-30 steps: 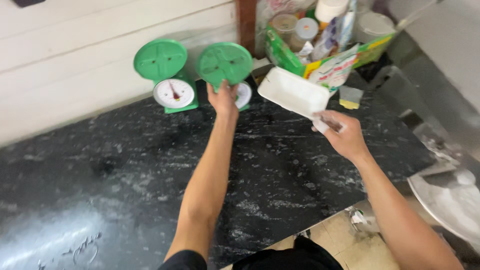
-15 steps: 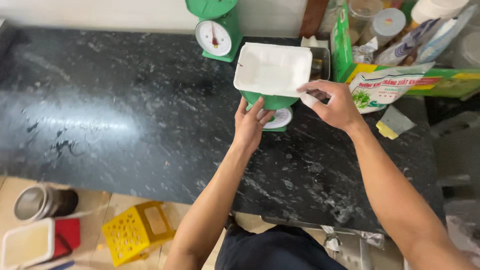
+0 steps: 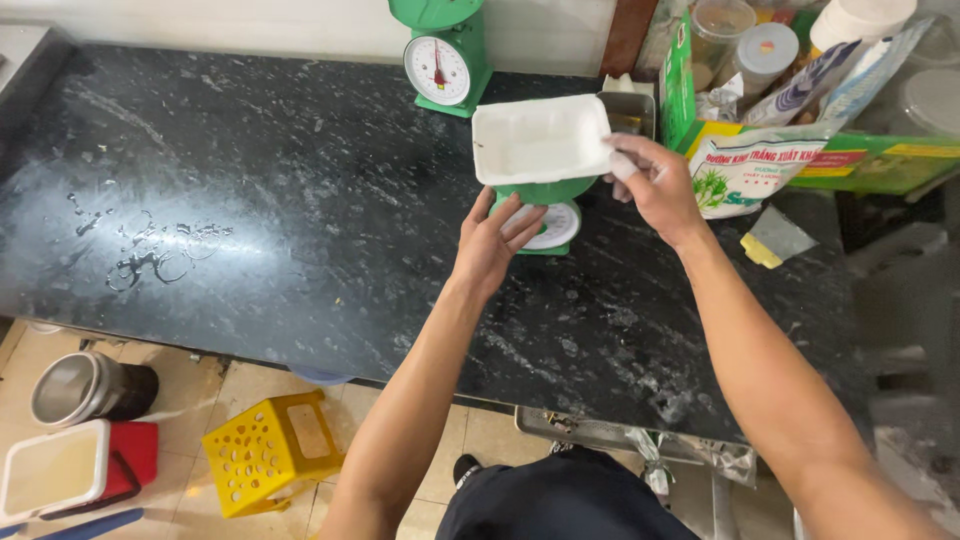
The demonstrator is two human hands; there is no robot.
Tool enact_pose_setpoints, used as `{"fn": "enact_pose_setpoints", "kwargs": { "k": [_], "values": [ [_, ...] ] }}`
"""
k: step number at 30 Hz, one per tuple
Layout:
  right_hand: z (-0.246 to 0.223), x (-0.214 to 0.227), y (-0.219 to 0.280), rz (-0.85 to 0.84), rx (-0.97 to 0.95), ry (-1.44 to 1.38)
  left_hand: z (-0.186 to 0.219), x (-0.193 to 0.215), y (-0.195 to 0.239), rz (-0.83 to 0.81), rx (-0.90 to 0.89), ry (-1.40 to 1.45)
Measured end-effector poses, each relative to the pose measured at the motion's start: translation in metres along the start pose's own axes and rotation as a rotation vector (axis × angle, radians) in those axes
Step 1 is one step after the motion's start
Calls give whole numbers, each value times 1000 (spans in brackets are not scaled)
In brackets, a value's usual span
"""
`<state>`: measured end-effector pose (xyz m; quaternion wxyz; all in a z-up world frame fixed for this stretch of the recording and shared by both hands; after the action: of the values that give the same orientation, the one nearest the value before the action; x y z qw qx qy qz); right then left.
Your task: The person places a plastic container on a green kitchen scale, then pours white powder from a large bag into the container. They open a small packet and pour its contents into a plastic cup, then transfer that powder into the container on the scale. Finally, they pour the combined powders from the container into a large metal mixing bowl.
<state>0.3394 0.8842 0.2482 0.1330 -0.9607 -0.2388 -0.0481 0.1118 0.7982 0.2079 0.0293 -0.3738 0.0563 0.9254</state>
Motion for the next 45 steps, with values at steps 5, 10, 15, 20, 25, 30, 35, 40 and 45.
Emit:
{"fn": "enact_pose_setpoints", "kwargs": {
  "k": [5, 10, 15, 20, 25, 30, 35, 40, 45],
  "values": [
    [-1, -15, 24, 203, -21, 4, 3, 24, 25, -59, 90, -51],
    [10, -24, 58, 324, -70, -59, -26, 59, 39, -25, 246, -90],
    [13, -37, 92, 343, -195, 7, -60, 81, 50, -48, 343, -67],
    [6, -51, 119, 303, -285, 79, -72, 78, 59, -101, 366, -134],
    [-1, -53, 138, 295, -322, 129, -78, 73, 60, -134, 420, -104],
    [-1, -22, 137, 297, -294, 138, -83, 59, 54, -161, 432, -98],
    [6, 70, 96, 432, -238, 263, -74, 9, 31, -225, 348, -197],
    [12, 194, 39, 580, -134, 430, -78, -45, -3, -265, 306, -232],
    [33, 299, -28, 695, -421, 972, -100, -88, -46, -237, 261, -346]
  ]
}}
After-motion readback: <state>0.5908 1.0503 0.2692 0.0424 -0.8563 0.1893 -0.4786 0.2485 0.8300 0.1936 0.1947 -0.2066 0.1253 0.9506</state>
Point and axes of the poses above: each hand's wrist, its own y-axis away from the middle knuckle, its own x-axis out of the back of the hand, z = x × y, the point moved 3 cm from there along -y, towards the middle knuckle, and after that the axes turned 9 degrees about -z, right-handed, at the moved point
